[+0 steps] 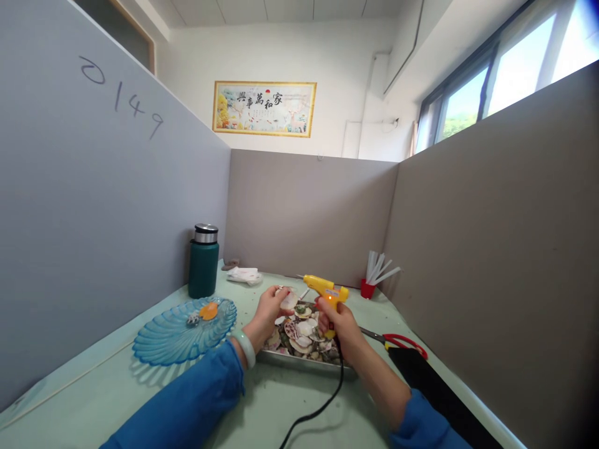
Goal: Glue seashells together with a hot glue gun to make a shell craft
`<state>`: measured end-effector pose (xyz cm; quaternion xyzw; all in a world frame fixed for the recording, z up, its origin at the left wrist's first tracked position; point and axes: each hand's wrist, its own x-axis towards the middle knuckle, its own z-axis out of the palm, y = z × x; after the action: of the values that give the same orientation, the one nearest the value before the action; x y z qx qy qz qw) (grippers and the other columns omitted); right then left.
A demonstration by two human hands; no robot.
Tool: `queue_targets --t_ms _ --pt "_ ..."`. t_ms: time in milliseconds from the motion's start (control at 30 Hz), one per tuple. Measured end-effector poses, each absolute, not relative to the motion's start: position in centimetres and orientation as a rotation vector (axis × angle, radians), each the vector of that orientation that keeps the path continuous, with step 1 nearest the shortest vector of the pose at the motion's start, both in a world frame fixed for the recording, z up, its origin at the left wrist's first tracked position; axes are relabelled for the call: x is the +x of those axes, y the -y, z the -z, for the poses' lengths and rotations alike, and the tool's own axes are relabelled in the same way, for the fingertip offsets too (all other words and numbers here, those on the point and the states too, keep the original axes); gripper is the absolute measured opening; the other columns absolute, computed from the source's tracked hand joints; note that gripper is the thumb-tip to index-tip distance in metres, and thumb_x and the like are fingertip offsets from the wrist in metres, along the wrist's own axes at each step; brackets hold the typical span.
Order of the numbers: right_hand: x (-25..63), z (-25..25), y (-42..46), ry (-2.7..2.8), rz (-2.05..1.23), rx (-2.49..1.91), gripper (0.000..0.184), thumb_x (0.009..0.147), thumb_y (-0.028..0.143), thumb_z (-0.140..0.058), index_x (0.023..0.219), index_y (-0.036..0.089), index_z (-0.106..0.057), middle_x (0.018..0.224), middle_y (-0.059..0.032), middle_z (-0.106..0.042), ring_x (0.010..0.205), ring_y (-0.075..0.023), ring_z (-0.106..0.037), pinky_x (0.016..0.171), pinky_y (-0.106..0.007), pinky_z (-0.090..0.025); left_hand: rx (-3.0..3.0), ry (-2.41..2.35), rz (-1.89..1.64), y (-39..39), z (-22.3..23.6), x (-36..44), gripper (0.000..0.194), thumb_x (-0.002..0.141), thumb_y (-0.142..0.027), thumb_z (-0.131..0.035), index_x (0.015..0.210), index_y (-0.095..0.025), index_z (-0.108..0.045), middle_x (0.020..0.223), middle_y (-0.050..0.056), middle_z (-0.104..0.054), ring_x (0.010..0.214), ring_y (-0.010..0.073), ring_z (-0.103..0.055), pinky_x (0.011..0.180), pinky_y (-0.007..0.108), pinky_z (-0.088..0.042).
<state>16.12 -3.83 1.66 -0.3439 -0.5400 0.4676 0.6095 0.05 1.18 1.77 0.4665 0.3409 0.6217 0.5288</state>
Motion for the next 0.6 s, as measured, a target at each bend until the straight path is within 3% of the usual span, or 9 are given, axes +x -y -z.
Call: queue_targets --t_ms 167,433,600 --pt "15.6 -0.5 3.2 1.369 -0.743 -1.063 0.038 0.067 0.052 -0.066 0.06 0.017 -0.052 0.036 0.006 -0.041 0.034 -0.0082 -0.037 0.037 -0.021 -0.029 1.15 -0.805 -1.502 -1.3 -1.7 0.2 0.026 0.073 -0.032 -0.065 0.086 -0.012 -0.057 0.082 0.006 -0.059 0.066 0.014 -0.058 0.047 0.023 -0.053" --pt "15.7 -0.1 2.8 1.44 -0.649 -1.07 0.037 0.068 0.048 -0.064 0.076 0.012 -0.062 0.043 0.0049 -0.046 0.035 -0.0086 -0.04 0.035 -0.02 -0.032 1.173 -0.834 -1.516 -1.5 -1.6 0.3 0.023 0.076 -0.033 -0.061 0.086 -0.013 -0.055 0.081 0.006 -0.059 0.064 0.0132 -0.058 0.047 0.023 -0.053" --pt "15.7 -0.2 3.1 1.449 -0.568 -1.072 0.044 0.067 0.053 -0.063 0.08 0.011 -0.066 0.045 0.0012 -0.053 0.042 -0.013 -0.05 0.039 -0.021 -0.037 1.243 -0.826 -1.534 -1.4 -1.4 0.5 0.022 0.076 -0.033 -0.06 0.084 -0.013 -0.054 0.08 0.005 -0.057 0.066 0.0145 -0.058 0.046 0.024 -0.053"
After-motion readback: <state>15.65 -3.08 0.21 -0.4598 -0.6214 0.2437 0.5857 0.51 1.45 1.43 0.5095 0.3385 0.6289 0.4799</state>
